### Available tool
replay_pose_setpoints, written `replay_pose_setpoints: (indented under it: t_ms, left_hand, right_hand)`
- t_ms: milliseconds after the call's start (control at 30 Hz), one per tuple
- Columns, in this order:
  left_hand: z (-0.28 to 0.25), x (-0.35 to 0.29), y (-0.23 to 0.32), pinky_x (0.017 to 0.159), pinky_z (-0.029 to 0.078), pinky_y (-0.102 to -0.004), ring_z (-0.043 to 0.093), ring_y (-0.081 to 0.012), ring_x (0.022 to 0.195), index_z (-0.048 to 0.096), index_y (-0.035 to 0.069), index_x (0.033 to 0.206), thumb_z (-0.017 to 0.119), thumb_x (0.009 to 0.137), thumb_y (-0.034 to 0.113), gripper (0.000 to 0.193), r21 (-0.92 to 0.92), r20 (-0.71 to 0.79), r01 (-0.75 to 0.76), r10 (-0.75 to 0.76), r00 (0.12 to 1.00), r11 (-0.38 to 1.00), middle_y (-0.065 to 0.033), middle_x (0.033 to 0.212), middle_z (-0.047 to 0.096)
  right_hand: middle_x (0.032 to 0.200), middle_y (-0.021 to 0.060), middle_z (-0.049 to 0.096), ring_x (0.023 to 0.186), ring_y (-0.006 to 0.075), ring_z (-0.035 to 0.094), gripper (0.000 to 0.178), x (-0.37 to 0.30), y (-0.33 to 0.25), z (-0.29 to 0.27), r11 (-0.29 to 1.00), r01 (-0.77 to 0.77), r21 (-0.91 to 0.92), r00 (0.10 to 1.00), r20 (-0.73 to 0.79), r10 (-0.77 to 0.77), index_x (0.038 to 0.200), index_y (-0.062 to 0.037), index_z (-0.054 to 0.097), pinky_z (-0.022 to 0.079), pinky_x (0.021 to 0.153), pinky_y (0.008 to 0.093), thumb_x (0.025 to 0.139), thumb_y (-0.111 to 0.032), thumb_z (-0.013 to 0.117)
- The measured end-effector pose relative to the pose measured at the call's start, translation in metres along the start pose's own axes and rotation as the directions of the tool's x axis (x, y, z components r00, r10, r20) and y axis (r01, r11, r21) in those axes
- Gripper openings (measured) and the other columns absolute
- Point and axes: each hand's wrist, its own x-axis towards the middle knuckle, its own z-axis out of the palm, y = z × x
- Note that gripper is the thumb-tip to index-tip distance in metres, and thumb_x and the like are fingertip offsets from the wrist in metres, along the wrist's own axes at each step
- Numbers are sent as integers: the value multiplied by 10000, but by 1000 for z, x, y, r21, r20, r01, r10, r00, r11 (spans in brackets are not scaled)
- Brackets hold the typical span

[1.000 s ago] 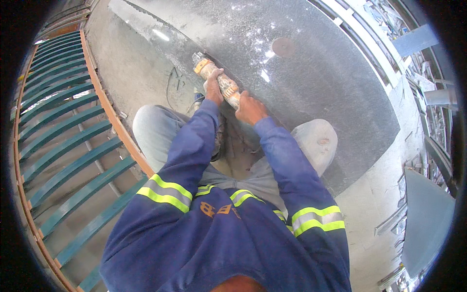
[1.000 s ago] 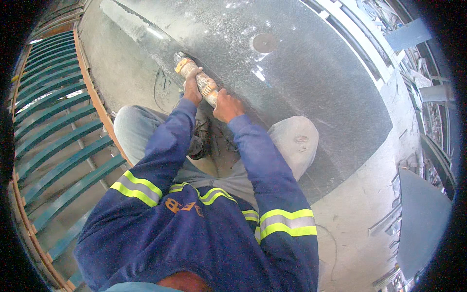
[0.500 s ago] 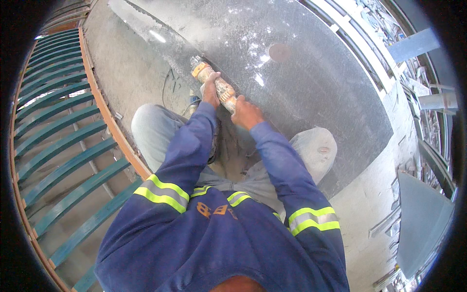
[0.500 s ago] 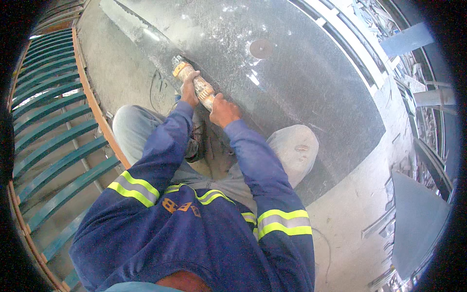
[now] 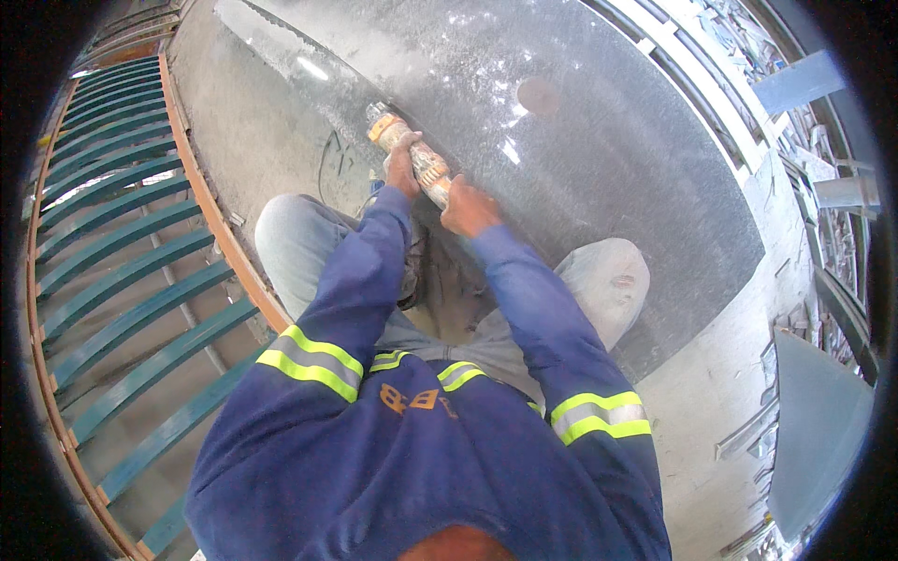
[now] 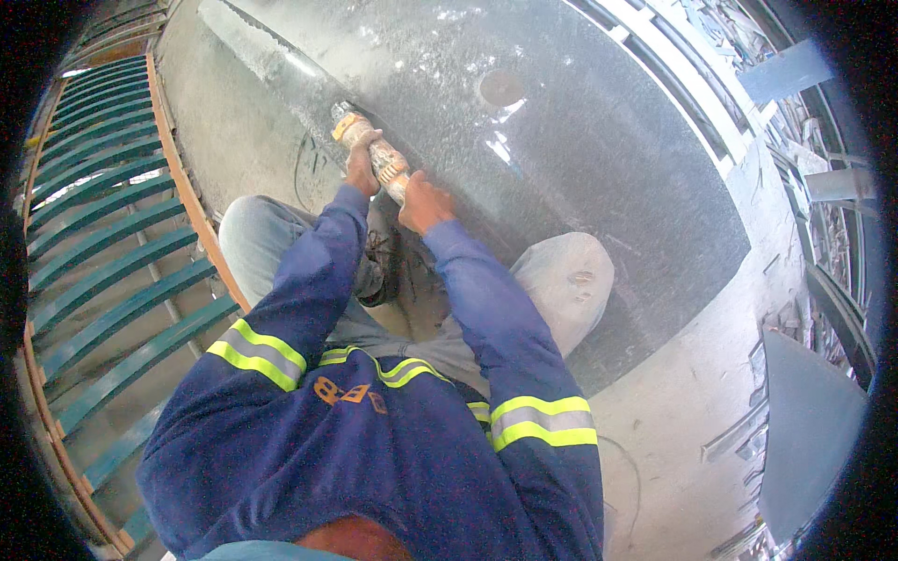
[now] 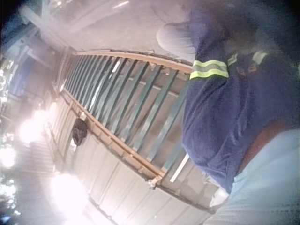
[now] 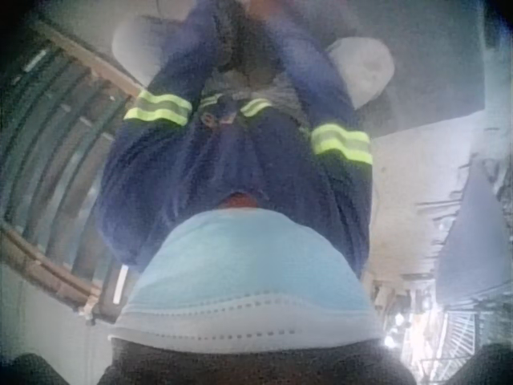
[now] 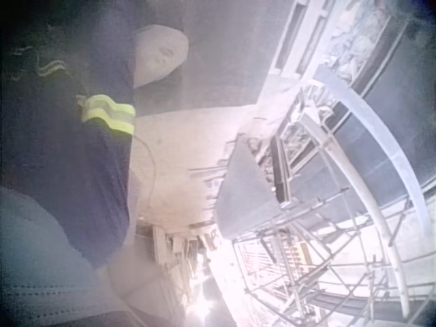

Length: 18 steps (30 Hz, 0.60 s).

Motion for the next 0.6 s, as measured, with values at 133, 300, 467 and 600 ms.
replay_pose_setpoints:
  t_ms: [133, 300, 467, 600]
  left_hand:
    - [-9, 4, -3, 607, 589, -466, 643, -281, 612, 499, 62, 1011, 663, 835, 203, 279, -20, 74, -44, 45, 996, 999, -113, 760, 586]
    - [-2, -3, -7, 601, 587, -461, 646, -274, 625, 505, 61, 1005, 660, 838, 210, 272, -13, 49, -44, 44, 998, 999, -104, 762, 584]
    - [-6, 4, 2, 621, 588, -460, 653, -277, 653, 525, 60, 1001, 674, 820, 229, 288, 29, 81, -45, 43, 996, 999, -96, 775, 588]
    - [-4, 7, 9, 657, 587, -473, 654, -278, 656, 540, 67, 1005, 684, 801, 243, 306, 59, 49, 6, -9, 999, 998, -95, 790, 601]
  right_hand:
    - [1031, 291, 671, 994, 453, 659, 406, -6, -3, -1, 999, -9, -35, 1000, 1, 9, 1128, 30, 456, 505, 879, 550, 800, -133, 631]
    - [991, 293, 673, 935, 460, 669, 375, -6, 5, 7, 999, 8, -47, 998, -60, -11, 1094, 25, 447, 523, 828, 554, 805, -130, 629]
    - [974, 292, 678, 919, 460, 675, 357, 3, 2, 14, 998, 52, -37, 993, -106, -56, 1074, 35, 456, 533, 819, 543, 802, -119, 627]
    - [976, 286, 686, 926, 444, 686, 370, 15, -1, 14, 998, 59, -39, 991, -114, -63, 1068, 37, 463, 548, 812, 525, 793, -125, 648]
